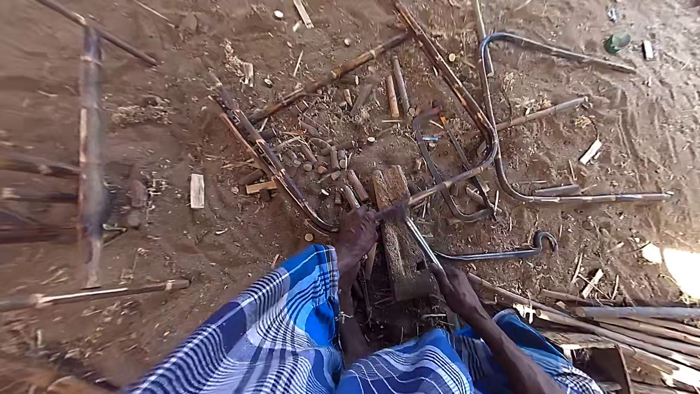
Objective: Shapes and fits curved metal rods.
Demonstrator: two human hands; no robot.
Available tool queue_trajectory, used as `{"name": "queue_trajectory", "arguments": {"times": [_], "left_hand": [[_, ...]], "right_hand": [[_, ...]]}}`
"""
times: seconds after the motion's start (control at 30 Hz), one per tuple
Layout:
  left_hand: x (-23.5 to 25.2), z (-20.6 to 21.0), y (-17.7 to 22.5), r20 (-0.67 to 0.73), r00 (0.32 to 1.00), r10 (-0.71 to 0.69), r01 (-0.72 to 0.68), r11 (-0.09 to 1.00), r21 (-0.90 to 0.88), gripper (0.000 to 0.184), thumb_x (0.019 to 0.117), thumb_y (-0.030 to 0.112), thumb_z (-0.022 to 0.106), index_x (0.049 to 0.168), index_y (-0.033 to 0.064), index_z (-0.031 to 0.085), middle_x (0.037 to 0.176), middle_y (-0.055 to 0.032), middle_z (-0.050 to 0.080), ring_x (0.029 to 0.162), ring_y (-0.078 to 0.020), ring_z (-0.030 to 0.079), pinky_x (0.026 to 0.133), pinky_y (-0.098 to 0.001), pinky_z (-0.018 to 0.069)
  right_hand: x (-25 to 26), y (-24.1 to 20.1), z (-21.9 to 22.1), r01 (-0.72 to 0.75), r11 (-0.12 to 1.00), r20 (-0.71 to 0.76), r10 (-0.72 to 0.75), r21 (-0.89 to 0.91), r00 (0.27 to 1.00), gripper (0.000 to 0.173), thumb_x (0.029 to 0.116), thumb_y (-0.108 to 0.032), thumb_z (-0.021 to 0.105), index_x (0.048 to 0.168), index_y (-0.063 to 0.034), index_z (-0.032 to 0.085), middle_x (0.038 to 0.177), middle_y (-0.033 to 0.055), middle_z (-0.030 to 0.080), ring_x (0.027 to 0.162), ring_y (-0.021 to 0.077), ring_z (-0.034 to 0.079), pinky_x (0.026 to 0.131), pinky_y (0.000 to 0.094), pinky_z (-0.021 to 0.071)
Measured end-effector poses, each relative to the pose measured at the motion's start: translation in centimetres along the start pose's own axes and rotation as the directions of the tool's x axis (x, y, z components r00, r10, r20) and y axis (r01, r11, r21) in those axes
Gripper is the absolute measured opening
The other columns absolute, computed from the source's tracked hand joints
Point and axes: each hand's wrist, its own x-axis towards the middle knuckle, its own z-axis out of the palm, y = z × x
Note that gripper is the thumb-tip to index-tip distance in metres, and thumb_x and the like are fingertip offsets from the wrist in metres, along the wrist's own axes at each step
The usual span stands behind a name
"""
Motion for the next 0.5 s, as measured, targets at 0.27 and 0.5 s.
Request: {"name": "queue_trajectory", "arguments": {"times": [0.27, 0.5], "left_hand": [[0.1, 0.4, -0.5, -0.009, 1.0, 0.026, -0.026, 1.0, 0.003, 0.02, 0.0969, 0.02, 0.068, 0.106, 0.0022, 0.074, 0.107, -0.0178, 0.072, 0.099, -0.0365, 0.072, 0.084, -0.0552, 0.0589], [-0.2, 0.2, -0.1, 0.033, 0.999, 0.005, -0.008, 0.997, 0.072, 0.021, 0.099, 0.019, 0.064, 0.106, 0.0009, 0.073, 0.109, -0.0183, 0.071, 0.096, -0.0378, 0.072, 0.081, -0.056, 0.0592]], "right_hand": [[-2.8, -2.6, 1.0, 0.504, 0.717, -0.326, -0.387, 0.482, 0.862, 0.065, 0.0973, -0.078, 0.03, 0.076, -0.02, 0.049, 0.054, -0.0063, 0.037, 0.042, 0.006, 0.035, 0.039, 0.0257, 0.0331], [-1.4, -2.3, -1.0, 0.119, 0.926, -0.222, -0.04, 0.358, 0.974, 0.068, 0.103, -0.067, 0.028, 0.079, -0.0121, 0.059, 0.055, -0.0002, 0.045, 0.043, 0.0134, 0.043, 0.042, 0.0334, 0.04]]}}
